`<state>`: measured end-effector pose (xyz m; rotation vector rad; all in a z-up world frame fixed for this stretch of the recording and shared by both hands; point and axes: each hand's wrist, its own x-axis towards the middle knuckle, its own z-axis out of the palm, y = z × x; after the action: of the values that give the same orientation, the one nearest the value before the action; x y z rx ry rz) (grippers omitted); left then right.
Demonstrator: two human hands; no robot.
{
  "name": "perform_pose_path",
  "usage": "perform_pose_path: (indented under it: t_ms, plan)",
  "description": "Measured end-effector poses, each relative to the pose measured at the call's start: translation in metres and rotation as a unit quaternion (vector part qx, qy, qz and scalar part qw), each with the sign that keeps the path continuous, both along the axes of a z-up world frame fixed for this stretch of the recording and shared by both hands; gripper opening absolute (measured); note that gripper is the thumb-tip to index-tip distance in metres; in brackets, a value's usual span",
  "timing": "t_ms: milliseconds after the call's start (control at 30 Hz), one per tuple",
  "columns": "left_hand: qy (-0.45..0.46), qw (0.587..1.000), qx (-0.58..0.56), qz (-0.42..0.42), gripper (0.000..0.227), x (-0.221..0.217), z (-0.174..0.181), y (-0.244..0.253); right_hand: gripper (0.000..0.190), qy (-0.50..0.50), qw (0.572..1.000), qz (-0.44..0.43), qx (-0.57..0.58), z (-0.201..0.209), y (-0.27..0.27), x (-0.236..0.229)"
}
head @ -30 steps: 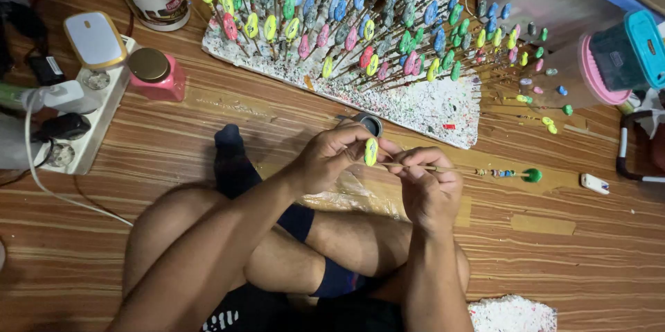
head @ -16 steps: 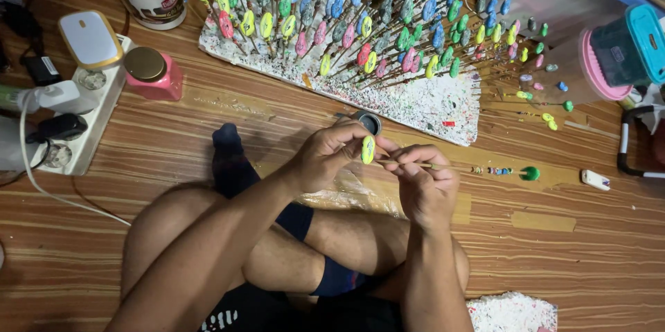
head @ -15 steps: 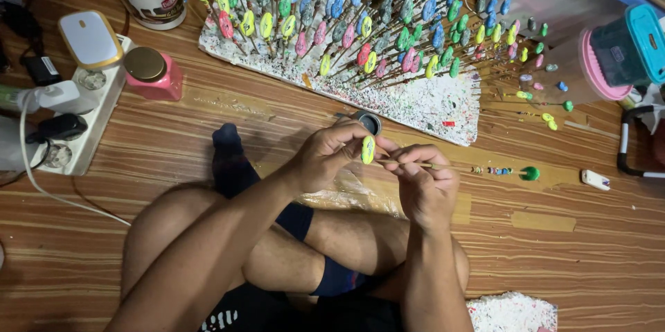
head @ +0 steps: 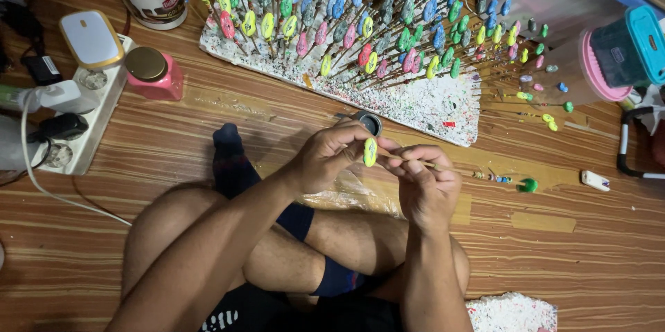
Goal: Assembling small colorful fishing floats by attaching them to sticks and placing them into a foam base
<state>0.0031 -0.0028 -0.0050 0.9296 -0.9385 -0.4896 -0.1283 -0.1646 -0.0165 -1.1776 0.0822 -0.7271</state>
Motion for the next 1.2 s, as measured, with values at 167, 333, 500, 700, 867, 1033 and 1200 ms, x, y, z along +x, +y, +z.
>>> perform_pose_path:
  t_ms: [167, 333, 500, 700, 867, 1033, 1200]
  plan:
    - [0.017, 1.000, 0.000, 0.009, 0.028, -0.001, -0.014, -0.005, 0.014, -0.016, 1.000, -0.002, 0.023, 0.008, -0.011, 0.003]
    - [0.024, 0.994, 0.018, 0.102, 0.030, 0.004, -0.034, -0.010, 0.021, 0.023, 0.999, -0.035, 0.029, 0.000, -0.025, 0.010]
    - [-0.065, 0.954, 0.052, 0.287, 0.021, 0.015, -0.033, 0.002, 0.021, 0.074, 0.995, -0.060, 0.009, 0.001, -0.025, 0.016]
    - [-0.156, 0.875, 0.081, 0.451, 0.014, 0.029, -0.026, 0.009, 0.022, 0.127, 0.987, -0.066, -0.070, -0.027, -0.019, 0.037]
    - [-0.179, 0.846, 0.049, 0.500, 0.014, 0.058, -0.055, -0.005, 0.024, 0.135, 0.986, -0.074, -0.068, -0.035, -0.026, 0.045]
    - [-0.153, 0.838, 0.014, 0.524, 0.014, 0.074, -0.059, -0.014, 0.023, 0.145, 0.983, -0.092, -0.064, -0.042, -0.037, 0.043]
    - [-0.120, 0.861, 0.007, 0.494, 0.017, 0.077, -0.067, -0.017, 0.022, 0.168, 0.977, -0.109, -0.078, -0.051, -0.053, 0.042]
